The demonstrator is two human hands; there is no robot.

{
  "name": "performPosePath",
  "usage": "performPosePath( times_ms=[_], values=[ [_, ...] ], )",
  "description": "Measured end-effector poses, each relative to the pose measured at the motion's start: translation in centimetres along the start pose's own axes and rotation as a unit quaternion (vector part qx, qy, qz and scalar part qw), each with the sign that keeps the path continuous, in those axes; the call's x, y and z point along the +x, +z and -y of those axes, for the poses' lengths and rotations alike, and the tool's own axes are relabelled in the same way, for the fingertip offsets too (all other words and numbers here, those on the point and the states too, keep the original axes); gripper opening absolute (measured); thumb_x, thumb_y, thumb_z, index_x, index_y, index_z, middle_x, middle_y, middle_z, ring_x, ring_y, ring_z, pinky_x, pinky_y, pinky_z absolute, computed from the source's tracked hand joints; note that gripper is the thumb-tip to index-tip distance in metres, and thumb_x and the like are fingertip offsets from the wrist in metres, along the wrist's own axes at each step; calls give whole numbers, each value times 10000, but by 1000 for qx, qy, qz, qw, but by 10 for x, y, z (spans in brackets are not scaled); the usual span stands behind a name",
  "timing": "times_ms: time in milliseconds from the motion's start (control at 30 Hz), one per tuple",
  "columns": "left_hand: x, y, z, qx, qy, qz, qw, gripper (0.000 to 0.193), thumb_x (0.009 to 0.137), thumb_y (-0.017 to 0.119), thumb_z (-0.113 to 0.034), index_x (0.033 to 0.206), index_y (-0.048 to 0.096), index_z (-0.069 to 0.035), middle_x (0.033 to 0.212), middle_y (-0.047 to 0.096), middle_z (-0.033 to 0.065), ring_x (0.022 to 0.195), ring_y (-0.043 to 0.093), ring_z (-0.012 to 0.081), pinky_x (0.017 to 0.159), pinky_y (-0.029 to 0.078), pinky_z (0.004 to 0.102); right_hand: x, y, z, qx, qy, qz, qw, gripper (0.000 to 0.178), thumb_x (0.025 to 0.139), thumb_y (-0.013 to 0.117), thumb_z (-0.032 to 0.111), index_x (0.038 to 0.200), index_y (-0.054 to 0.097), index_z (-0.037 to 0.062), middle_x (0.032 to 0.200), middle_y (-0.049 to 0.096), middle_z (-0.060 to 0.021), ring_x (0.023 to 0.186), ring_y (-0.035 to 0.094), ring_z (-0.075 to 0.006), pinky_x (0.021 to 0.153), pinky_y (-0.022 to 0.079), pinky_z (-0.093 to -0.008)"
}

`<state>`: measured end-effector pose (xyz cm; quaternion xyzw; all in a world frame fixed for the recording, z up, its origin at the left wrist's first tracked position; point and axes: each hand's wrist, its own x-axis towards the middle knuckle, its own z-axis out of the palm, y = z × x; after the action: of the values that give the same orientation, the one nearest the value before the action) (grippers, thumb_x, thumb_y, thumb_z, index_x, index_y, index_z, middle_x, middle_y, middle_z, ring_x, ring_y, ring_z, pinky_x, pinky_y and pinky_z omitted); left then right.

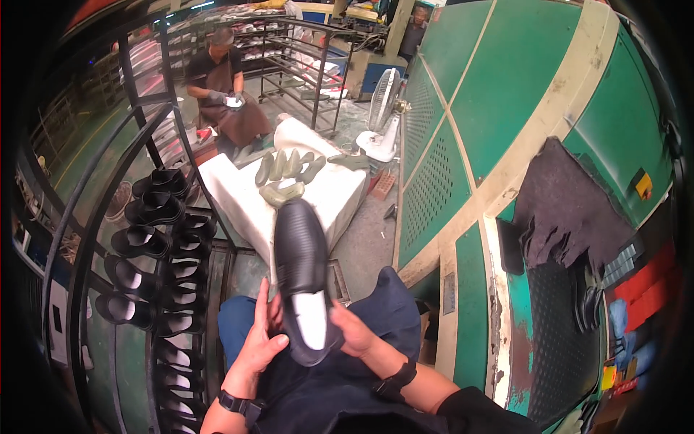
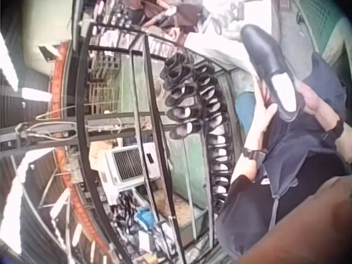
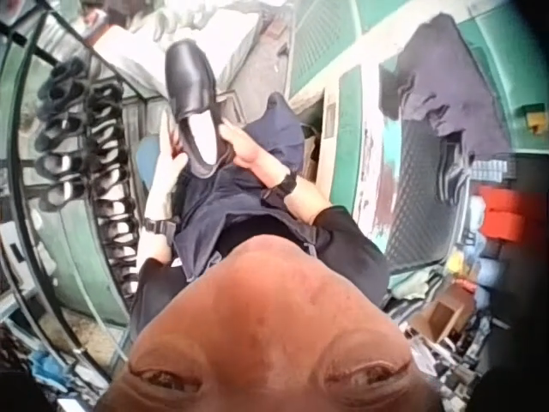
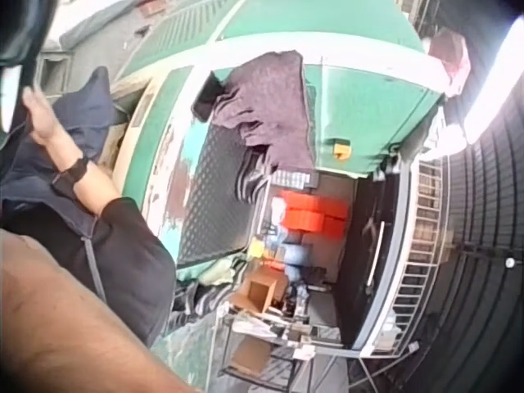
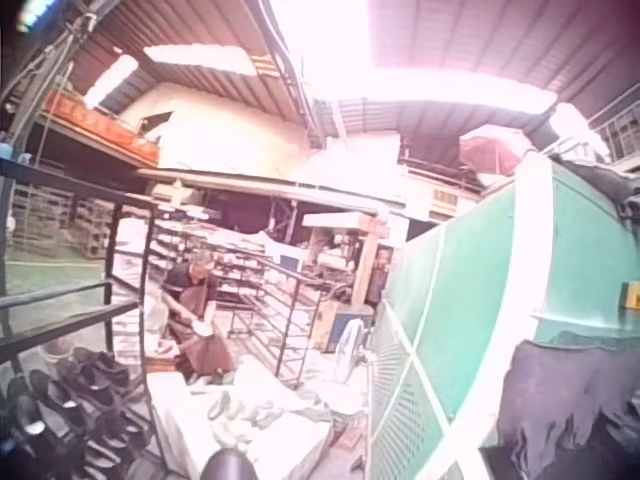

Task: Fitting shoe uppers onto lasts and soles in a manufacturing setting.

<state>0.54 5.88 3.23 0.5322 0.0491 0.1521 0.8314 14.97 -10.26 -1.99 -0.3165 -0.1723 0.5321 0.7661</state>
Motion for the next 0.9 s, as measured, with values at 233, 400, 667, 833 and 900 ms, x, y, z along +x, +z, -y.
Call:
performPosePath(
  times_ms=[233, 400, 667, 833, 900],
  values=[
    [-35, -35, -29, -17, 121, -253, 960, 1014, 666, 553, -151, 1617, 220, -47, 1624, 310, 145, 1472, 341, 247, 1211, 253, 346, 23, 66, 40, -514, 81, 74, 851, 451, 1045, 575, 257, 1440, 545, 41, 1188, 713, -98, 1072, 662, -160, 924, 501, -285],
    [-133, -99, -35, -18, 274, -515, 812, 965, 678, 531, -146, 1599, 246, -111, 1454, 474, 184, 1267, 566, 337, 1054, 508, 426, 35, 35, 39, -382, 110, 86, 914, 435, 1039, 566, 178, 1429, 528, -9, 1187, 700, -163, 1081, 683, -224, 911, 532, -322],
    [-215, -267, -51, 67, 198, -718, 664, 938, 908, 586, -163, 1642, 3, -128, 1546, 370, 203, 1301, 498, 319, 1084, 424, 455, 43, 29, 42, -394, 102, 47, 912, 502, 1018, 596, 290, 1403, 539, -27, 1150, 699, -195, 1039, 709, -285, 877, 561, -361],
    [-220, -282, -57, 103, -38, -616, 780, 1067, 909, 623, -513, 1633, -47, -107, 1637, 211, 263, 1473, 305, 398, 1183, 272, 521, 44, 24, 49, -407, 108, 39, 906, 505, 1010, 605, 286, 1403, 540, -25, 1151, 698, -190, 1036, 709, -284, 873, 567, -365],
    [-224, -290, -41, 251, 15, -714, 654, 937, 959, 567, -535, 1627, 93, -80, 1654, 181, 246, 1519, 207, 387, 1203, 240, 490, 46, 23, 51, -411, 108, 38, 904, 507, 1009, 603, 283, 1406, 536, -26, 1147, 700, -191, 1041, 708, -286, 869, 571, -366]
  ],
)
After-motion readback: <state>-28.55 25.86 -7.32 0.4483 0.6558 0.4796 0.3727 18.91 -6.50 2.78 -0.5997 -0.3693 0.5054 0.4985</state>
